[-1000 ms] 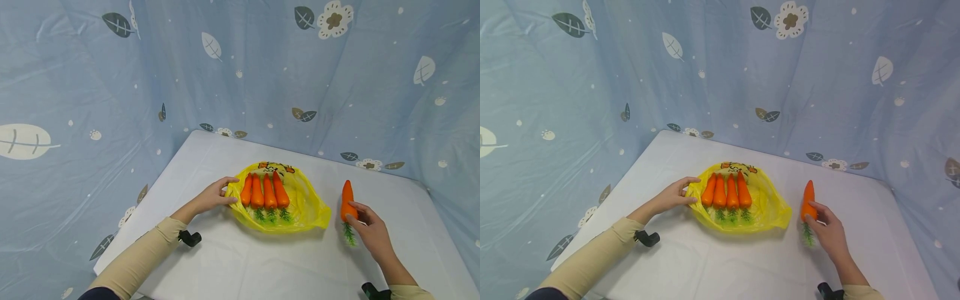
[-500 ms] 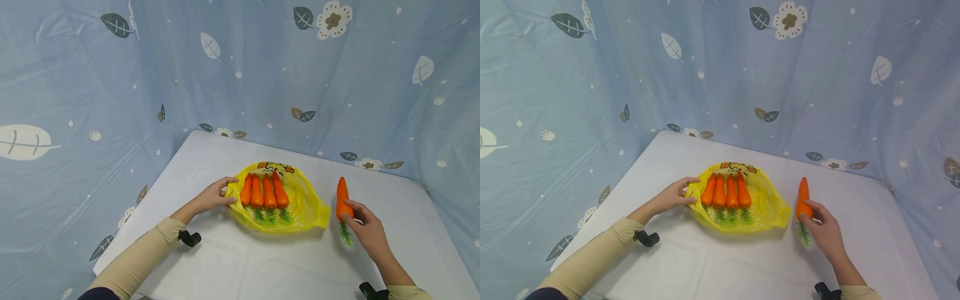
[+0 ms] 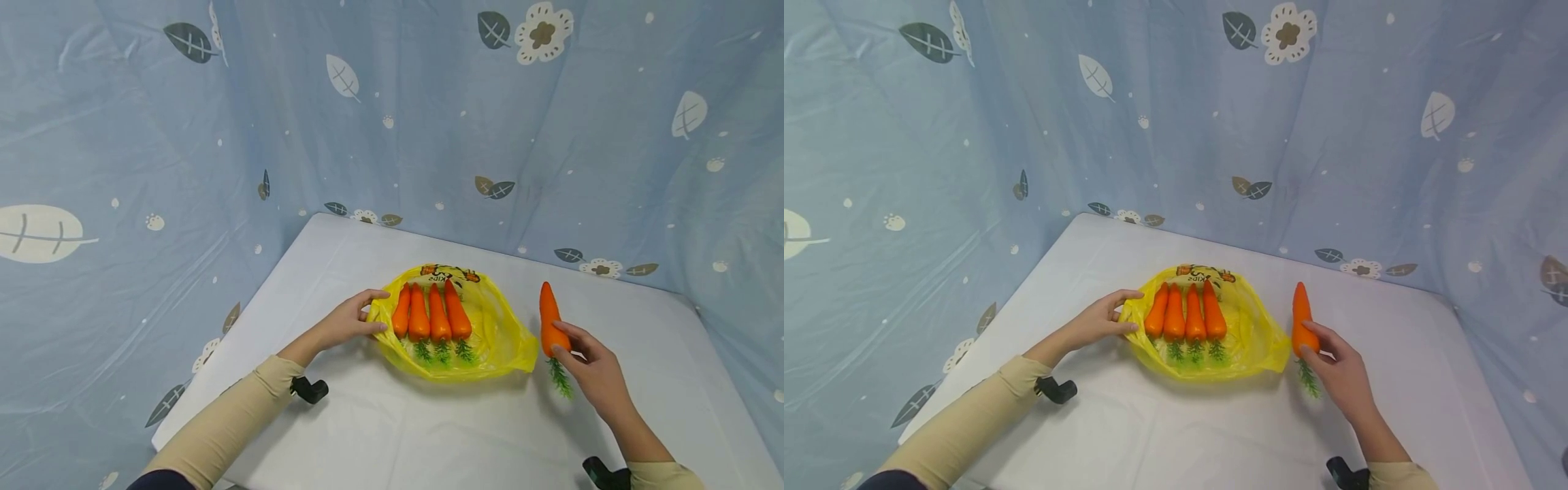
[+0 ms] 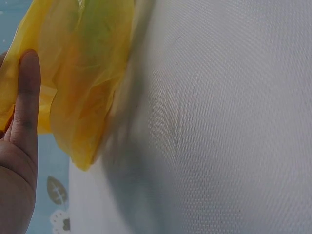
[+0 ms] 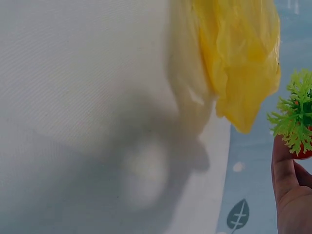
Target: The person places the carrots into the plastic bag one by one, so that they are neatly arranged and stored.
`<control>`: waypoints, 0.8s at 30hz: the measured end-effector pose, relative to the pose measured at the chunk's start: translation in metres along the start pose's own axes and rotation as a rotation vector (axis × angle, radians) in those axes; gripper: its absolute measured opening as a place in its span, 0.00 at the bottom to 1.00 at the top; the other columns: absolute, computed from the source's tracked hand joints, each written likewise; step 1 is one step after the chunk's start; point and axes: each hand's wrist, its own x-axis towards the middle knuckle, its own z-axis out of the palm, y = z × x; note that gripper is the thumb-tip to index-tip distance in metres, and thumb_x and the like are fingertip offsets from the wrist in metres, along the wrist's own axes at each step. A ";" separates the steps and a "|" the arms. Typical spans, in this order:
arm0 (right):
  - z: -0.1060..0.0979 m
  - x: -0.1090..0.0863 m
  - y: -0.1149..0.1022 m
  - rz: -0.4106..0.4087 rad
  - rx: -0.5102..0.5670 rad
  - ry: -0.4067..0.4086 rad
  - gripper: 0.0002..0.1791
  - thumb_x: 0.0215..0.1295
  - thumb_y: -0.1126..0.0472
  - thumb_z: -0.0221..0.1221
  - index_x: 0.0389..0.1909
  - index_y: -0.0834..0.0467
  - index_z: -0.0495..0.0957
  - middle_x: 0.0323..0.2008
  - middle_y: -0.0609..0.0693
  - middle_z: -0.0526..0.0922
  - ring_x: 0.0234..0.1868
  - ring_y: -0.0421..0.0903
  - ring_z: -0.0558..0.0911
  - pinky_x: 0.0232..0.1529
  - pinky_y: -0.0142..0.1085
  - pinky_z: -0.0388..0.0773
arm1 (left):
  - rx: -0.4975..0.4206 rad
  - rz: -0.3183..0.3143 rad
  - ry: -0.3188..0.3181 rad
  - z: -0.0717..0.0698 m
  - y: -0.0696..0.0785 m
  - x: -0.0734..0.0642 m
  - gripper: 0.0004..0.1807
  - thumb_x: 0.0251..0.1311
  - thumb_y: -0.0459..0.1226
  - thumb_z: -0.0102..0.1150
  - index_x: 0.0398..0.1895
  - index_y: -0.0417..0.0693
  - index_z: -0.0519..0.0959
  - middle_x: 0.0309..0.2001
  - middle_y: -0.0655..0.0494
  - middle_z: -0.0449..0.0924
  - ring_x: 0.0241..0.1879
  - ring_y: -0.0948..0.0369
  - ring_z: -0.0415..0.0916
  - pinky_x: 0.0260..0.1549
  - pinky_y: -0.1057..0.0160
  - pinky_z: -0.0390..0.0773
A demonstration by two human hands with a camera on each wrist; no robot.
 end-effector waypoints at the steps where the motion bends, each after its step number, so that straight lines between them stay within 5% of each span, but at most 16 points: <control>1: 0.001 0.000 -0.001 -0.005 0.005 0.000 0.26 0.74 0.55 0.61 0.69 0.59 0.73 0.60 0.45 0.75 0.50 0.24 0.73 0.47 0.14 0.73 | -0.004 0.000 0.000 0.000 0.000 0.000 0.39 0.64 0.36 0.69 0.76 0.45 0.62 0.72 0.39 0.62 0.43 0.54 0.85 0.41 0.58 0.86; 13: 0.004 0.003 -0.009 -0.049 0.055 -0.048 0.25 0.75 0.57 0.60 0.69 0.59 0.74 0.60 0.42 0.75 0.52 0.27 0.74 0.49 0.16 0.73 | 0.005 0.008 -0.001 0.000 -0.004 0.002 0.38 0.64 0.36 0.69 0.75 0.47 0.63 0.72 0.40 0.63 0.43 0.54 0.85 0.42 0.58 0.86; 24: 0.009 0.006 -0.020 -0.076 0.094 -0.098 0.24 0.74 0.60 0.61 0.67 0.60 0.75 0.60 0.56 0.76 0.50 0.33 0.75 0.48 0.18 0.75 | -0.024 0.008 -0.002 0.001 -0.002 0.001 0.39 0.64 0.35 0.69 0.75 0.46 0.62 0.72 0.39 0.62 0.42 0.53 0.86 0.40 0.55 0.87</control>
